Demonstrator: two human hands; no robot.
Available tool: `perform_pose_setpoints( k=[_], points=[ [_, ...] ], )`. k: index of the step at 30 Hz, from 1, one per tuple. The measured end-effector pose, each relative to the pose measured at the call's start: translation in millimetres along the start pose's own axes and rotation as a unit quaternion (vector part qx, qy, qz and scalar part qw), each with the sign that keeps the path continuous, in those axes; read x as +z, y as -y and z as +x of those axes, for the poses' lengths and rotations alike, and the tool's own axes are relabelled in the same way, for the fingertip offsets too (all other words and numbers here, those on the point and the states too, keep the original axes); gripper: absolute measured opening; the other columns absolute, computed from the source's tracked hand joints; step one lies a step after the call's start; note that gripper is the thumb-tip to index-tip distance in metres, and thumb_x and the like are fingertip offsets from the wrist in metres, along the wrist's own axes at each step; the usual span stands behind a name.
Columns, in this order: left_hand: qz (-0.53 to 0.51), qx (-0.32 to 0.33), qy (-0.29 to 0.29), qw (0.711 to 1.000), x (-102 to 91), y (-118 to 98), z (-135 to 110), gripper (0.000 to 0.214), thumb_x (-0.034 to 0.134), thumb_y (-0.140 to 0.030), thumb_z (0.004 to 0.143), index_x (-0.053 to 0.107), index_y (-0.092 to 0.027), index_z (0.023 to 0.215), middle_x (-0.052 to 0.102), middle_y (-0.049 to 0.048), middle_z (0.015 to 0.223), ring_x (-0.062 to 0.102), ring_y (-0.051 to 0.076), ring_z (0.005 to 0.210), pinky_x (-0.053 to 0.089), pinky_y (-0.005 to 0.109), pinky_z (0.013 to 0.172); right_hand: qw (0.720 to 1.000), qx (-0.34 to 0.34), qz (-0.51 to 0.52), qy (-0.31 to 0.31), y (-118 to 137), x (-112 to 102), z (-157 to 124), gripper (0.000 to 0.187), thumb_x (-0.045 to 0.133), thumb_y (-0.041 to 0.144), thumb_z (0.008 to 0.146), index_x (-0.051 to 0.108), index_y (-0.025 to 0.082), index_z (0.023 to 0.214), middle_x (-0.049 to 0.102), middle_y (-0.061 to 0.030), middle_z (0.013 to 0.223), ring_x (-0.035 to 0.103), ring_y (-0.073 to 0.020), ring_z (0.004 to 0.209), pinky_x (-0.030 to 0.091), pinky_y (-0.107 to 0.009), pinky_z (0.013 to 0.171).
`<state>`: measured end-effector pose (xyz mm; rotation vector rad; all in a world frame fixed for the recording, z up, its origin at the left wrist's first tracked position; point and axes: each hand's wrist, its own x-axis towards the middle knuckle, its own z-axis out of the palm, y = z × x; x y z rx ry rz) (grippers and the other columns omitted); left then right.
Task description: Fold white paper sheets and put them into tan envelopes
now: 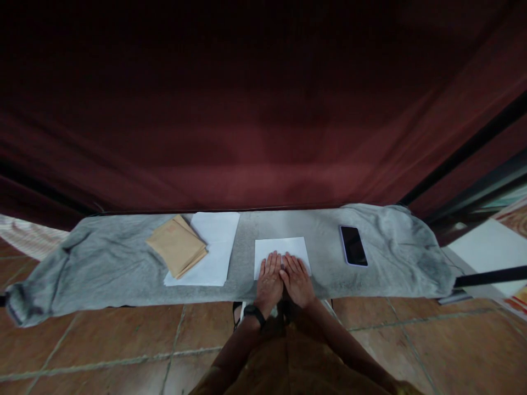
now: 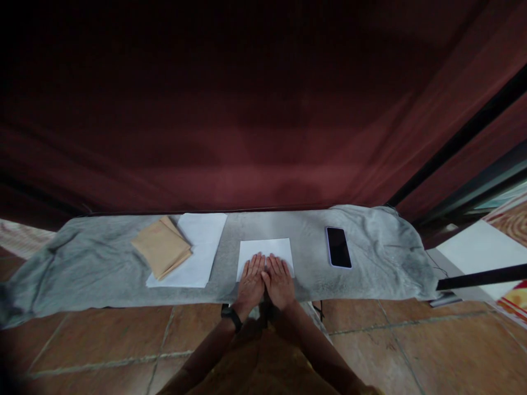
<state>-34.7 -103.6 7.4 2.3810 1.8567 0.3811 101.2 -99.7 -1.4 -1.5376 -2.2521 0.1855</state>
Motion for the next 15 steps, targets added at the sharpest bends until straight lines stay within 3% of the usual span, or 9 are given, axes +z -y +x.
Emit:
perform_pose_setpoints(
  k=[8, 15],
  points=[
    [0.039, -0.067, -0.057, 0.995, -3.6, 15, -9, 0.059, 0.034, -0.030, 0.103, 0.029, -0.009, 0.158, 0.035, 0.0170, 0.162, 0.029, 0.026, 0.152, 0.032, 0.049, 0.123, 0.995, 0.036, -0.088, -0.029, -27, -4, -8, 0.053, 0.030, 0.035, 0.108, 0.038, 0.011, 0.155, 0.038, -0.0125, 0.161, 0.037, -0.0258, 0.148, 0.028, -0.046, 0.120],
    [0.034, -0.108, -0.090, 0.990, -5.9, 22, -8, 0.059, 0.032, -0.032, 0.104, 0.027, -0.009, 0.158, 0.038, 0.0184, 0.160, 0.034, 0.030, 0.150, 0.030, 0.055, 0.123, 0.992, 0.044, -0.103, -0.056, -39, -14, -14, 0.056, 0.029, 0.035, 0.108, 0.037, 0.008, 0.156, 0.042, -0.0147, 0.158, 0.044, -0.0302, 0.143, 0.029, -0.048, 0.119]
  ],
)
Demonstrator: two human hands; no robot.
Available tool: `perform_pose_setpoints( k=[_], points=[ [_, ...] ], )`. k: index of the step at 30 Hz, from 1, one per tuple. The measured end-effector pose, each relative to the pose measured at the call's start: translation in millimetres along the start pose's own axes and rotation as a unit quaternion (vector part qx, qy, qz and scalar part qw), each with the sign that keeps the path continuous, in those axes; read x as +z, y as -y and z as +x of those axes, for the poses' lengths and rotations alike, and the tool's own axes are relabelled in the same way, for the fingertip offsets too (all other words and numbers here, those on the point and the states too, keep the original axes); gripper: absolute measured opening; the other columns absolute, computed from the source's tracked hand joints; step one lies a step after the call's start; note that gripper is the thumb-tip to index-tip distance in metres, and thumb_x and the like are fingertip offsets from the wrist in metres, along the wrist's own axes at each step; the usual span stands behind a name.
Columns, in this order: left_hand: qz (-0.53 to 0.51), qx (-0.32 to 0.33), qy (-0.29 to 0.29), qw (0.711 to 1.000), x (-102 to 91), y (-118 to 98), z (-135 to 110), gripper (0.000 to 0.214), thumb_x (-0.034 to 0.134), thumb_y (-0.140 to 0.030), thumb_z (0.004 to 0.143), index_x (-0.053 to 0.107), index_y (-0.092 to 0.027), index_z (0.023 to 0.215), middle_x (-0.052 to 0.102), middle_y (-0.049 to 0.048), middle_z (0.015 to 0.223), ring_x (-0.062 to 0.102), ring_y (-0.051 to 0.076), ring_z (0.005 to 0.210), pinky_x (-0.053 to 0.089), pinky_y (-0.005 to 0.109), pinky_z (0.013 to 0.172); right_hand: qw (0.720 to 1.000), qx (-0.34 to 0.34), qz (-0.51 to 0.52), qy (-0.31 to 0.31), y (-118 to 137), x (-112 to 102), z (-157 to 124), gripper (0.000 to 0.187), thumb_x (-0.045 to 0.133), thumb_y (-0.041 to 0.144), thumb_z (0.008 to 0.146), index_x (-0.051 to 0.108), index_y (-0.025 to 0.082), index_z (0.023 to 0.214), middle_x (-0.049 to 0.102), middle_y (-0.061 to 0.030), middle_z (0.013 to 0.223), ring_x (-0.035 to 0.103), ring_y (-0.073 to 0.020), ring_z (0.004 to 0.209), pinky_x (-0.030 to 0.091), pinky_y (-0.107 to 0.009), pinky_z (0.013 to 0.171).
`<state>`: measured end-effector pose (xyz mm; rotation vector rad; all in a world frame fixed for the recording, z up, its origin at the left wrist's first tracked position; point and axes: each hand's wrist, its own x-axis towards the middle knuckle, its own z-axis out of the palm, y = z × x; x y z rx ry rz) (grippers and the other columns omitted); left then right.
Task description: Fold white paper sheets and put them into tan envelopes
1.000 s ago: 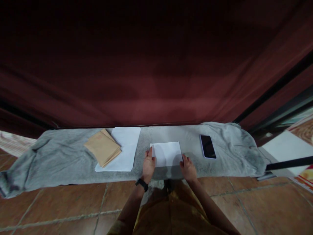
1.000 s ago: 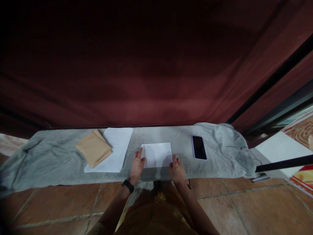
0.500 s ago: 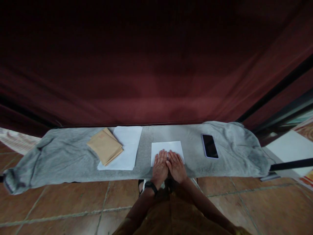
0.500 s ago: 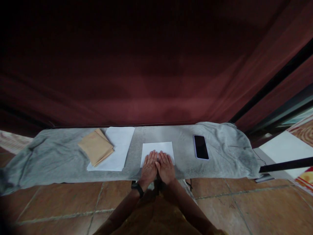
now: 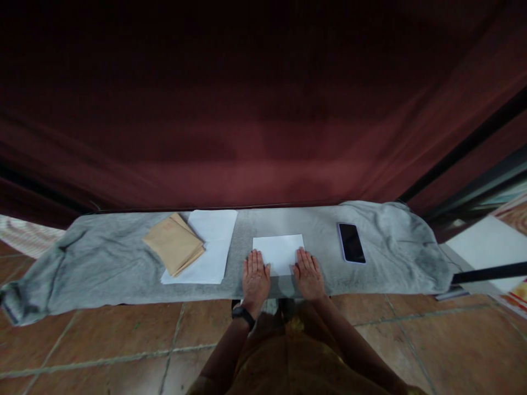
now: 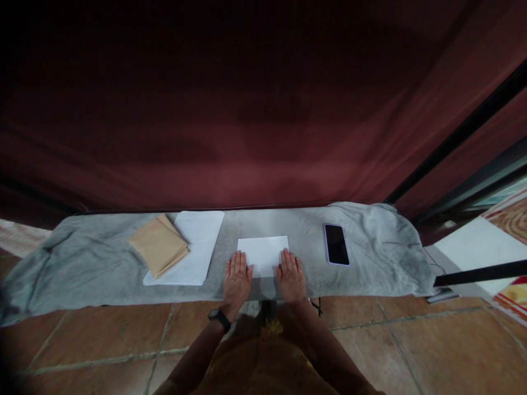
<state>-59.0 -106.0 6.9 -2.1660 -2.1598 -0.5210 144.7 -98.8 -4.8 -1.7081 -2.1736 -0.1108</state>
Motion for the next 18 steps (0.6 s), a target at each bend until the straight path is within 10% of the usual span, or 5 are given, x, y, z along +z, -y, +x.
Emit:
perform_pose_setpoints(
  k=[6, 18],
  points=[
    [-0.047, 0.130, 0.069, 0.988, 16.9, -34, 12, 0.058, 0.031, -0.030, 0.104, 0.028, -0.011, 0.158, 0.035, 0.0132, 0.163, 0.029, 0.023, 0.152, 0.031, 0.047, 0.125, 1.000, -0.002, -0.009, 0.011, 0, 3, 0, 0.055, 0.030, 0.034, 0.107, 0.039, 0.007, 0.154, 0.042, -0.0155, 0.158, 0.043, -0.0309, 0.143, 0.030, -0.048, 0.118],
    [-0.019, 0.133, 0.070, 0.988, 28.3, -33, 73, 0.058, 0.027, -0.038, 0.105, 0.034, -0.009, 0.155, 0.040, 0.0165, 0.160, 0.030, 0.025, 0.152, 0.029, 0.049, 0.124, 1.000, -0.002, 0.016, -0.017, -3, 7, 0, 0.057, 0.033, 0.032, 0.105, 0.034, 0.010, 0.157, 0.046, -0.0162, 0.155, 0.046, -0.0300, 0.141, 0.029, -0.048, 0.117]
  ],
)
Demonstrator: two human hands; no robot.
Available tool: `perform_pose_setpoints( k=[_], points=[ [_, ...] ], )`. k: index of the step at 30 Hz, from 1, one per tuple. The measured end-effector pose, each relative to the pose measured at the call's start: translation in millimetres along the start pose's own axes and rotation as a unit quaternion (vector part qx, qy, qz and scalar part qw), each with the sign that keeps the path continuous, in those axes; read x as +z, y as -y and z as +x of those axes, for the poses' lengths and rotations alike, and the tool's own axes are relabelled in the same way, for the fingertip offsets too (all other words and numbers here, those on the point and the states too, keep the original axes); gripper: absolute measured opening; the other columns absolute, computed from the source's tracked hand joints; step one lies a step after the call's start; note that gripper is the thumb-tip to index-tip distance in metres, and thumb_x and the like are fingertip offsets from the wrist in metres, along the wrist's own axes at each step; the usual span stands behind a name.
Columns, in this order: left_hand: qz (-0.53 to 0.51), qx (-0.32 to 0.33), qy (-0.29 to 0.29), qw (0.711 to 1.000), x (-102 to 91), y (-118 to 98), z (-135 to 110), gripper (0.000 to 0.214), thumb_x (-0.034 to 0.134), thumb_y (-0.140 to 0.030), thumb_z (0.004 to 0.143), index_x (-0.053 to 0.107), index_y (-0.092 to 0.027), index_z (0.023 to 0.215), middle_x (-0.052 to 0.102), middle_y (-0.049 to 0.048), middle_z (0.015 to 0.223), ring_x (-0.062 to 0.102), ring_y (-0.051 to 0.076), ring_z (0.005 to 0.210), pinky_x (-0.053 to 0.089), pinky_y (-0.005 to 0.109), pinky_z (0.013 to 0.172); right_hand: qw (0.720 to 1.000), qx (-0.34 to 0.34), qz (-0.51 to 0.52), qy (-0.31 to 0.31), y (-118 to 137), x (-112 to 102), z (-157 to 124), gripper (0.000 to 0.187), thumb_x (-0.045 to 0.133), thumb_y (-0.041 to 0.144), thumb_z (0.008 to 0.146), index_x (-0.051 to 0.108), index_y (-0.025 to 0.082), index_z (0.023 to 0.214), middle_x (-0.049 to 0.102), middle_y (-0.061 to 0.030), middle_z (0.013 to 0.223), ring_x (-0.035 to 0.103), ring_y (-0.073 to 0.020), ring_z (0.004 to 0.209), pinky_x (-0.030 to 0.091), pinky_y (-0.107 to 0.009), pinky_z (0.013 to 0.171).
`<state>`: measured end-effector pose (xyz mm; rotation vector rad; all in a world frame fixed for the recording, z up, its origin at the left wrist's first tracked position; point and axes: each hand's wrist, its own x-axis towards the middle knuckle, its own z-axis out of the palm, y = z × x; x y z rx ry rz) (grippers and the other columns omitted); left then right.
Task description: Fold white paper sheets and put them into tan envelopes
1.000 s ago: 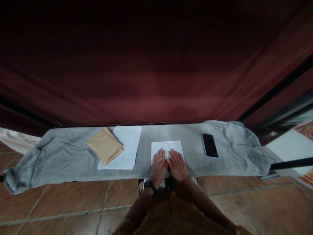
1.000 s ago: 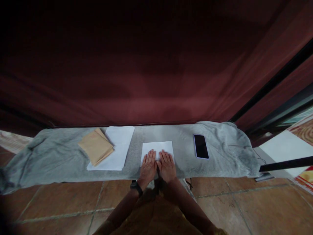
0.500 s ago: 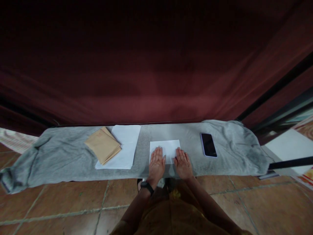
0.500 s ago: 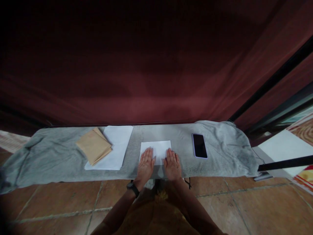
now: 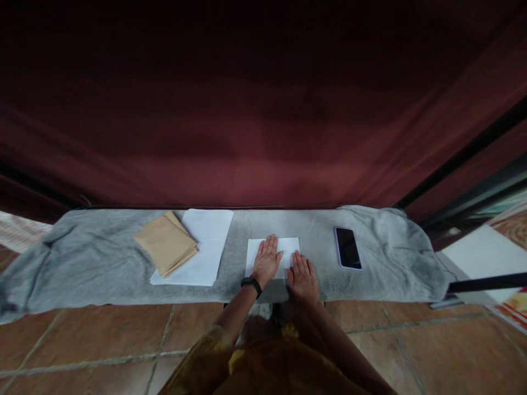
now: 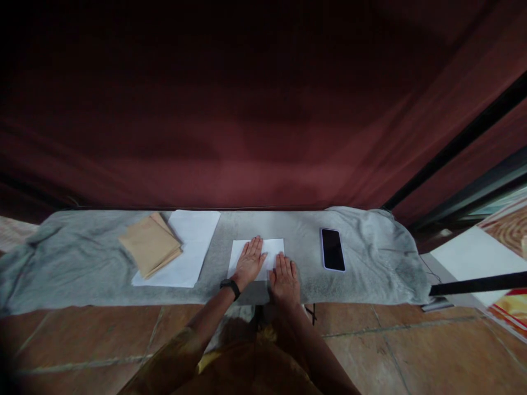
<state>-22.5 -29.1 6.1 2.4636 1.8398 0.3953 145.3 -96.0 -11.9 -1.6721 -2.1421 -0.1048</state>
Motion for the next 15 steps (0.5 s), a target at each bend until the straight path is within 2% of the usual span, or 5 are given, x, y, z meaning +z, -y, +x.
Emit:
perform_pose_setpoints(
  k=[4, 9, 15],
  points=[
    [0.001, 0.025, -0.002, 1.000, -3.3, 0, -10, 0.058, 0.028, -0.037, 0.105, 0.035, -0.008, 0.154, 0.038, 0.0161, 0.161, 0.027, 0.025, 0.153, 0.027, 0.048, 0.125, 1.000, -0.008, -0.008, -0.004, 0, 1, -1, 0.057, 0.033, 0.031, 0.105, 0.032, 0.009, 0.158, 0.045, -0.0168, 0.156, 0.045, -0.0304, 0.141, 0.029, -0.049, 0.117],
    [-0.007, 0.072, 0.015, 0.997, -9.9, -1, -47, 0.056, 0.032, -0.036, 0.105, 0.033, -0.011, 0.155, 0.036, 0.0131, 0.162, 0.027, 0.023, 0.153, 0.026, 0.048, 0.125, 1.000, -0.006, -0.015, 0.008, 0, 2, -2, 0.057, 0.032, 0.030, 0.105, 0.034, 0.008, 0.157, 0.043, -0.0170, 0.157, 0.043, -0.0301, 0.142, 0.029, -0.049, 0.118],
    [-0.019, 0.133, 0.029, 0.990, -26.2, 2, -87, 0.056, 0.034, -0.041, 0.105, 0.032, -0.017, 0.156, 0.036, 0.0095, 0.163, 0.028, 0.021, 0.153, 0.026, 0.047, 0.125, 0.999, 0.001, -0.005, 0.035, 0, -6, 1, 0.054, 0.032, 0.029, 0.105, 0.035, 0.014, 0.157, 0.043, -0.0149, 0.158, 0.043, -0.0295, 0.144, 0.028, -0.055, 0.119]
  ],
)
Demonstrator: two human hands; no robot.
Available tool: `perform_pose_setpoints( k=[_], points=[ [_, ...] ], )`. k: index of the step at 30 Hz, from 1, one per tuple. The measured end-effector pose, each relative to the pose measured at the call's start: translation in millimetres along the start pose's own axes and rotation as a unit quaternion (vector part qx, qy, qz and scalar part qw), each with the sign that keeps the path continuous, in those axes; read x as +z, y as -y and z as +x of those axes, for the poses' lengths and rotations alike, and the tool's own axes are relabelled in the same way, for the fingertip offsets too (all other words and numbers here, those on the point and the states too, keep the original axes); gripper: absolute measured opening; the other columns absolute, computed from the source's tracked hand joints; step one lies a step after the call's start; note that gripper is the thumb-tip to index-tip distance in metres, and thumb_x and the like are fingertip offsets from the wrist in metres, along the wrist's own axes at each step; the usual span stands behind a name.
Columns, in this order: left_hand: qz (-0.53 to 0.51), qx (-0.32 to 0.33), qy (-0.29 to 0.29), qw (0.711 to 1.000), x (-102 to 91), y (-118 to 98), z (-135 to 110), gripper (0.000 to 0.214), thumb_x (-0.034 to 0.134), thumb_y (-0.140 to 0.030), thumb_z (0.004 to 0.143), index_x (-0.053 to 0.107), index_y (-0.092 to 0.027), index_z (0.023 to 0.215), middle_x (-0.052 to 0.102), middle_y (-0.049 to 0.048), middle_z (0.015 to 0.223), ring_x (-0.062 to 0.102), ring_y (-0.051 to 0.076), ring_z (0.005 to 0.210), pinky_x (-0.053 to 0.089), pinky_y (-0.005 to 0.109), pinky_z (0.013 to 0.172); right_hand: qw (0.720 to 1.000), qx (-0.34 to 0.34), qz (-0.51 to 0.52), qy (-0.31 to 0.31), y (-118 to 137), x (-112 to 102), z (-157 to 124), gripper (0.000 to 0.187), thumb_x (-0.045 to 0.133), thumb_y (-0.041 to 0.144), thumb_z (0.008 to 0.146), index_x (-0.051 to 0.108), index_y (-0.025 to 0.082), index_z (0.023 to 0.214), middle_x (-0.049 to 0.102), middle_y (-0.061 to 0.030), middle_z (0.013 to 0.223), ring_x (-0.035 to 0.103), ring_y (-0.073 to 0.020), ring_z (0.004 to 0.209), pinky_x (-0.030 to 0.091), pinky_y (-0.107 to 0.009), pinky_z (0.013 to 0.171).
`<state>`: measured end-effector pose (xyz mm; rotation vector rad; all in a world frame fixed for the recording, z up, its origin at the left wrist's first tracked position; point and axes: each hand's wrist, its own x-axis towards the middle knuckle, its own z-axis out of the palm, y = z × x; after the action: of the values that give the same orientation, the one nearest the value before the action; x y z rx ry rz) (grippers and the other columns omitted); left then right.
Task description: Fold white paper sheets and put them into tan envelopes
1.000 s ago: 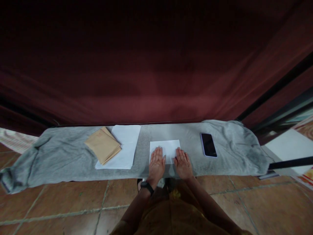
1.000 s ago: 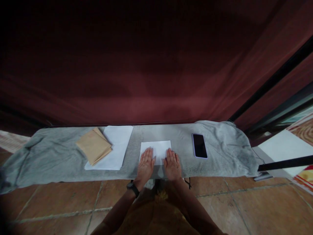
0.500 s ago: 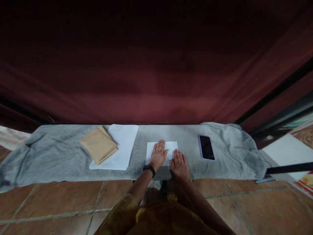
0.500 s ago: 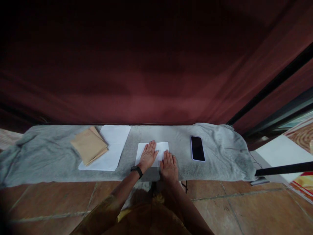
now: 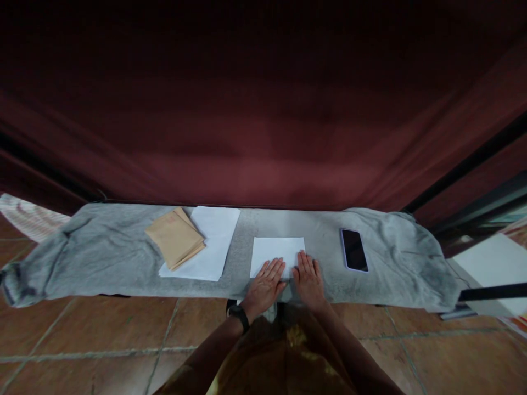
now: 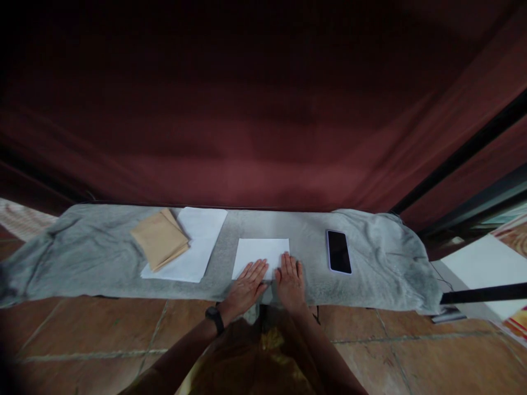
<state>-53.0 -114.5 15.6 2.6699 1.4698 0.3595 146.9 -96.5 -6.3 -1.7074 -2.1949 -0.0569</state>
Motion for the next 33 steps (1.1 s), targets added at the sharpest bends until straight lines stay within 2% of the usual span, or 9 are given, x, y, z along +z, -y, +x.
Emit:
perform_pose_setpoints(
  k=[3, 7, 10, 13, 18, 22, 25, 30, 33],
  points=[
    [-0.006, 0.015, 0.004, 1.000, -4.0, -1, -9, 0.056, 0.037, -0.043, 0.105, 0.034, -0.019, 0.155, 0.040, 0.0085, 0.161, 0.029, 0.021, 0.152, 0.026, 0.047, 0.126, 0.999, -0.029, 0.020, 0.024, 9, -1, 15, 0.052, 0.030, 0.029, 0.106, 0.037, 0.014, 0.156, 0.042, -0.0137, 0.159, 0.040, -0.0280, 0.146, 0.026, -0.055, 0.121],
    [-0.015, 0.011, 0.011, 1.000, -2.6, -1, -12, 0.051, 0.042, -0.042, 0.103, 0.045, -0.018, 0.148, 0.050, 0.0105, 0.154, 0.038, 0.022, 0.148, 0.026, 0.046, 0.126, 0.987, -0.117, 0.079, 0.074, 29, 7, 43, 0.050, 0.027, 0.029, 0.107, 0.046, 0.016, 0.151, 0.048, -0.0097, 0.155, 0.043, -0.0205, 0.145, 0.031, -0.043, 0.122],
    [-0.015, 0.016, 0.021, 1.000, -0.9, 0, -14, 0.051, 0.042, -0.043, 0.103, 0.050, -0.016, 0.144, 0.054, 0.0123, 0.151, 0.043, 0.022, 0.145, 0.027, 0.044, 0.125, 0.983, -0.142, 0.080, 0.090, 37, 17, 59, 0.048, 0.030, 0.033, 0.108, 0.048, 0.019, 0.150, 0.043, -0.0067, 0.158, 0.042, -0.0207, 0.145, 0.030, -0.044, 0.122],
    [-0.006, 0.027, 0.030, 0.999, -1.2, 2, -17, 0.054, 0.038, -0.047, 0.104, 0.046, -0.016, 0.148, 0.051, 0.0109, 0.154, 0.041, 0.021, 0.146, 0.028, 0.043, 0.125, 0.982, -0.159, 0.067, 0.083, 31, 23, 70, 0.048, 0.034, 0.034, 0.107, 0.045, 0.020, 0.152, 0.040, -0.0065, 0.160, 0.040, -0.0200, 0.147, 0.029, -0.043, 0.123],
    [0.009, 0.047, 0.031, 0.998, -3.6, 4, -19, 0.059, 0.037, -0.047, 0.105, 0.032, -0.018, 0.156, 0.041, 0.0081, 0.160, 0.033, 0.020, 0.151, 0.029, 0.044, 0.125, 0.979, -0.188, 0.051, 0.060, 4, 25, 84, 0.049, 0.039, 0.033, 0.106, 0.044, 0.015, 0.152, 0.039, -0.0098, 0.161, 0.040, -0.0215, 0.147, 0.029, -0.044, 0.123],
    [-0.001, 0.053, 0.034, 0.998, -4.5, 6, -19, 0.059, 0.035, -0.045, 0.106, 0.027, -0.020, 0.158, 0.039, 0.0078, 0.161, 0.032, 0.020, 0.151, 0.030, 0.046, 0.124, 0.982, -0.180, 0.037, 0.052, -12, 23, 83, 0.050, 0.035, 0.033, 0.107, 0.045, 0.012, 0.151, 0.043, -0.0118, 0.158, 0.041, -0.0221, 0.146, 0.030, -0.044, 0.122],
    [-0.008, 0.049, 0.038, 0.998, -4.3, 6, -19, 0.058, 0.034, -0.045, 0.106, 0.028, -0.020, 0.158, 0.037, 0.0084, 0.162, 0.032, 0.020, 0.151, 0.031, 0.046, 0.124, 0.984, -0.167, 0.035, 0.050, -12, 20, 72, 0.049, 0.034, 0.031, 0.107, 0.046, 0.013, 0.150, 0.046, -0.0122, 0.157, 0.043, -0.0221, 0.145, 0.031, -0.044, 0.122],
    [-0.001, 0.048, 0.044, 0.998, -4.0, 6, -18, 0.058, 0.035, -0.046, 0.105, 0.031, -0.019, 0.157, 0.040, 0.0096, 0.160, 0.035, 0.022, 0.150, 0.032, 0.047, 0.123, 0.979, -0.193, 0.057, 0.041, -1, 13, 50, 0.048, 0.043, 0.028, 0.104, 0.046, 0.022, 0.151, 0.044, -0.0075, 0.158, 0.039, -0.0228, 0.147, 0.028, -0.048, 0.123],
    [0.001, 0.052, 0.042, 0.998, -4.7, 7, -18, 0.058, 0.035, -0.046, 0.106, 0.030, -0.021, 0.158, 0.041, 0.0086, 0.160, 0.037, 0.021, 0.149, 0.033, 0.047, 0.123, 0.976, -0.204, 0.066, 0.045, -3, 8, 46, 0.047, 0.044, 0.030, 0.103, 0.048, 0.024, 0.150, 0.045, -0.0060, 0.158, 0.041, -0.0232, 0.146, 0.029, -0.048, 0.123]
  ],
)
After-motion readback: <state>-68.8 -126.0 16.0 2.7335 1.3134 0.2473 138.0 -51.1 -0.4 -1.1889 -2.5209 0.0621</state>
